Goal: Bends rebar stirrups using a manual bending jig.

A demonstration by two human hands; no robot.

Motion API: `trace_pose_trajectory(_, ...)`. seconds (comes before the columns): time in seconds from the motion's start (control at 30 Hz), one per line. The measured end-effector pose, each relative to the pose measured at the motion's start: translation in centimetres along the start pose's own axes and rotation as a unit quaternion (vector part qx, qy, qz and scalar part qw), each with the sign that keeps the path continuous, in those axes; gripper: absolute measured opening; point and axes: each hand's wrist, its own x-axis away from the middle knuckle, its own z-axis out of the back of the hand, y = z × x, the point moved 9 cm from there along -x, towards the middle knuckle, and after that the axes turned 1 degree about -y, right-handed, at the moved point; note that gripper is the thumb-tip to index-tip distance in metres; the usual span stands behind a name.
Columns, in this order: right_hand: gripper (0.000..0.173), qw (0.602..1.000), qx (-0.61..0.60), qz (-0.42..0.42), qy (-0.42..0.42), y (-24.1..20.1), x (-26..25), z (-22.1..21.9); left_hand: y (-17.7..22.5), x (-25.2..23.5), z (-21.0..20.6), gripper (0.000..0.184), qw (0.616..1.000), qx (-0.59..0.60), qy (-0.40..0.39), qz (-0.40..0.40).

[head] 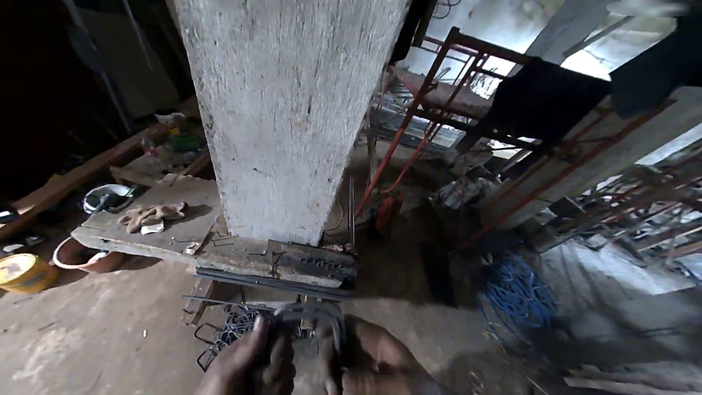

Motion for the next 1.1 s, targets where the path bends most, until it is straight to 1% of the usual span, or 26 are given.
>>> trace_pose_trajectory(0.03,0.04,0.999,-0.034,0.01,0.017,1.1,-0.4,1.1,-0.5,-0.6,1.5,0.049,0.998,0.053,0.035,-0.025)
trace_pose_trajectory(0.07,0.038,0.998,-0.051,0.015,0.046,2.5,-0.5,2.2,-1.1,-1.0,3.2,0.05,0.993,0.088,0.051,-0.054)
trace_pose_trajectory(0.13,0.032,0.992,-0.03,0.003,0.12,5.8,-0.4,3.7,-1.8,-1.4,6.0,0.053,0.985,0.103,0.102,-0.099)
trace_pose_trajectory(0.17,0.029,0.987,-0.008,-0.008,0.162,7.3,-0.2,4.1,-2.2,-1.6,6.9,0.055,0.982,0.099,0.125,-0.1)
trace_pose_trajectory(0.23,0.023,0.971,0.072,-0.021,0.229,9.4,0.0,4.8,-3.3,-1.7,8.0,0.056,0.983,0.072,0.149,-0.077)
trace_pose_trajectory(0.27,0.022,0.958,0.13,-0.022,0.255,9.9,0.1,5.1,-3.9,-1.5,8.5,0.056,0.985,0.041,0.159,-0.062)
trace_pose_trajectory(0.3,0.021,0.946,0.18,-0.02,0.271,10.0,0.1,5.3,-4.3,-1.2,9.4,0.055,0.981,-0.01,0.188,-0.056)
trace_pose_trajectory(0.37,0.021,0.93,0.252,-0.016,0.266,9.8,-0.2,5.4,-3.5,0.0,12.0,0.049,0.948,-0.164,0.266,-0.065)
trace_pose_trajectory(0.4,0.022,0.922,0.292,-0.019,0.253,9.7,-0.3,5.4,-2.6,0.3,12.7,0.049,0.929,-0.238,0.27,-0.082)
trace_pose_trajectory(0.43,0.023,0.913,0.33,-0.03,0.239,9.8,-0.3,5.6,-1.5,0.3,12.9,0.051,0.911,-0.31,0.253,-0.102)
trace_pose_trajectory(0.5,0.029,0.902,0.374,-0.068,0.204,10.6,-0.2,6.0,0.5,-0.4,12.1,0.047,0.858,-0.469,0.175,-0.119)
trace_pose_trajectory(0.57,0.032,0.905,0.375,-0.097,0.173,11.3,-0.1,5.9,0.7,-1.6,11.1,0.039,0.802,-0.585,0.088,-0.084)
trace_pose_trajectory(0.6,0.032,0.907,0.374,-0.105,0.166,11.6,-0.1,5.9,0.4,-2.1,10.9,0.037,0.784,-0.615,0.062,-0.066)
trace_pose_trajectory(0.63,0.033,0.906,0.373,-0.114,0.165,11.8,-0.1,5.8,0.0,-2.4,10.9,0.037,0.773,-0.631,0.049,-0.049)
trace_pose_trajectory(0.7,0.034,0.897,0.385,-0.117,0.182,12.2,0.1,5.9,-0.8,-2.8,11.4,0.039,0.772,-0.634,0.043,-0.021)
trace_pose_trajectory(0.77,0.041,0.875,0.421,-0.103,0.217,12.7,0.4,5.9,-1.9,-2.8,12.1,0.04,0.788,-0.614,0.046,0.018)
trace_pose_trajectory(0.83,0.05,0.825,0.49,-0.11,0.259,13.3,1.0,5.6,-3.2,-2.3,12.5,0.038,0.812,-0.576,0.058,0.074)
trace_pose_trajectory(0.87,0.052,0.794,0.528,-0.102,0.283,13.5,1.3,5.5,-3.7,-2.0,12.4,0.036,0.827,-0.55,0.063,0.097)
trace_pose_trajectory(0.9,0.053,0.771,0.555,-0.092,0.298,13.6,1.7,5.3,-4.2,-1.7,12.3,0.034,0.841,-0.525,0.065,0.112)
trace_pose_trajectory(0.93,0.052,0.76,0.568,-0.082,0.305,13.8,2.0,5.1,-4.7,-1.4,12.1,0.033,0.854,-0.502,0.065,0.121)
trace_pose_trajectory(1.0,0.052,0.747,0.585,-0.062,0.31,14.5,2.9,4.6,-5.8,-0.7,12.2,0.035,0.869,-0.468,0.065,0.151)
trace_pose_trajectory(1.1,0.05,0.728,0.609,-0.023,0.315,15.3,4.0,4.1,-7.2,0.4,12.5,0.033,0.873,-0.454,0.066,0.165)
